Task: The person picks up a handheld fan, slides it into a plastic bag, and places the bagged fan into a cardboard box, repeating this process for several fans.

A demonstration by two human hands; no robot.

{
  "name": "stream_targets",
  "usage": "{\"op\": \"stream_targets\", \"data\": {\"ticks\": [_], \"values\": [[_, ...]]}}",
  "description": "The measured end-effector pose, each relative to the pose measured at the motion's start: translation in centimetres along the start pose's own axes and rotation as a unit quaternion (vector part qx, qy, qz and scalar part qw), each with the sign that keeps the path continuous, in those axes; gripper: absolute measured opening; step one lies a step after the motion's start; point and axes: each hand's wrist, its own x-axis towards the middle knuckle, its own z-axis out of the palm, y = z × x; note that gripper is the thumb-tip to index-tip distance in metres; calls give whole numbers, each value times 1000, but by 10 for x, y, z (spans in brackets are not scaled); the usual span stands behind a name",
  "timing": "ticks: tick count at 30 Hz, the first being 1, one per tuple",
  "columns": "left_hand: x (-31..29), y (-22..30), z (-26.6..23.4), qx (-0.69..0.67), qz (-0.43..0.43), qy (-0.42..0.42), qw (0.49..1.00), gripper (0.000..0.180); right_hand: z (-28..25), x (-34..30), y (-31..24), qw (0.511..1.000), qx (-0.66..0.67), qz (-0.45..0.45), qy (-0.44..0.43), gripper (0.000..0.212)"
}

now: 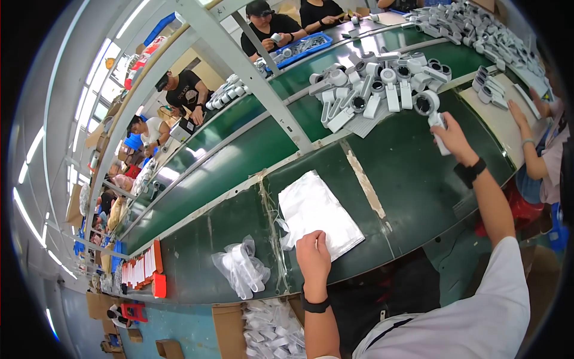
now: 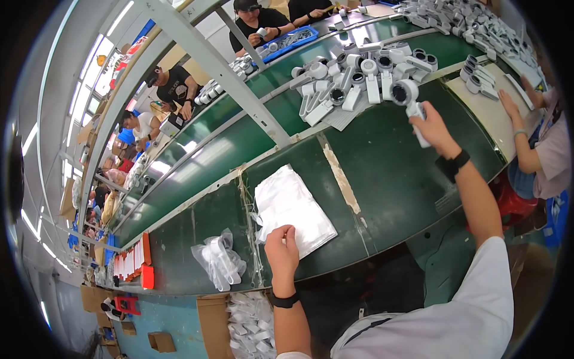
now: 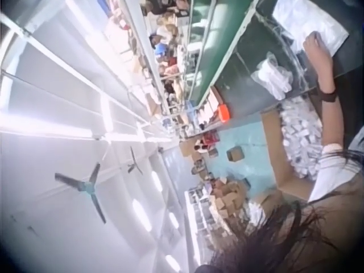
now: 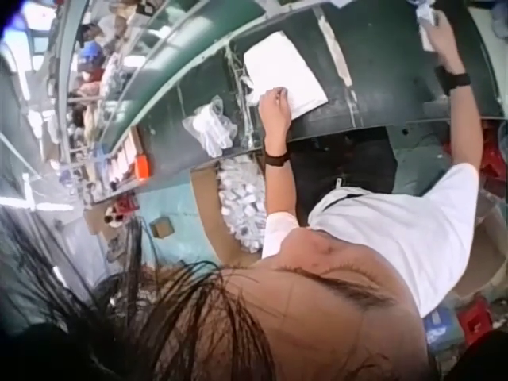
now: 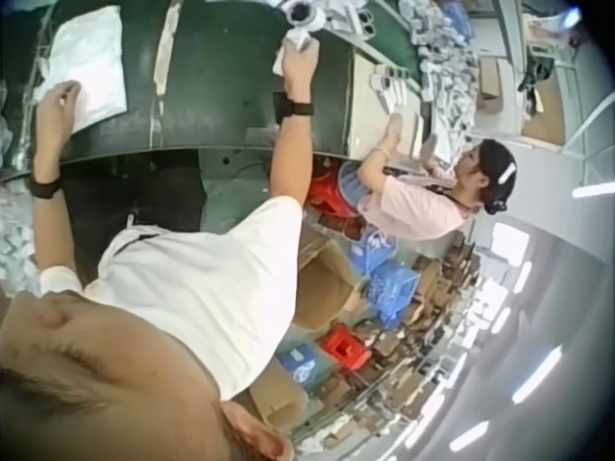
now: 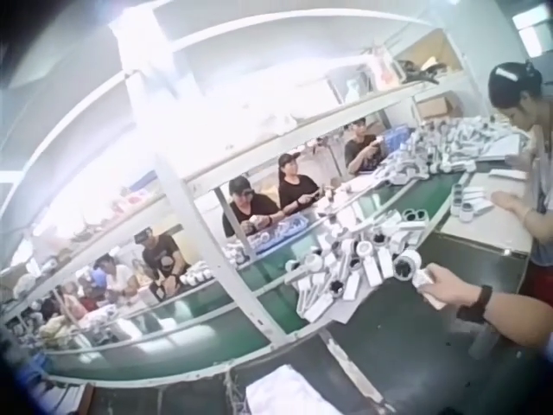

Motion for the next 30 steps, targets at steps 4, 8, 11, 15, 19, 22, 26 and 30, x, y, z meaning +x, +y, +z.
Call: {"op": "stream_targets", "data": {"ticks": [4, 8, 11, 15, 19, 22, 26, 30], "values": [[-8, 20, -9, -76, -10, 12, 997, 14, 35, -84, -49, 986, 138, 28, -83, 30], [-23, 37, -2, -206, -138, -18, 968, 18, 81, -162, -60, 954, 205, 84, -201, 29], [-36, 53, 3, -391, -209, -19, 896, 21, 114, -207, -65, 940, 205, 91, -255, 42], [-45, 67, 5, -472, -223, -11, 853, 22, 151, -234, -65, 953, 215, -10, -213, 44], [-48, 57, -3, -484, -237, 9, 842, 18, 154, -233, -71, 956, 198, 50, -208, 38], [-49, 57, -7, -527, -265, 6, 808, 18, 154, -232, -68, 954, 208, 89, -198, 31], [-51, 48, 2, -565, -280, 36, 775, 18, 150, -229, -72, 960, 213, 78, -167, 25], [-48, 66, -6, -506, -263, 5, 821, 20, 144, -220, -75, 959, 219, 59, -170, 26]]}}
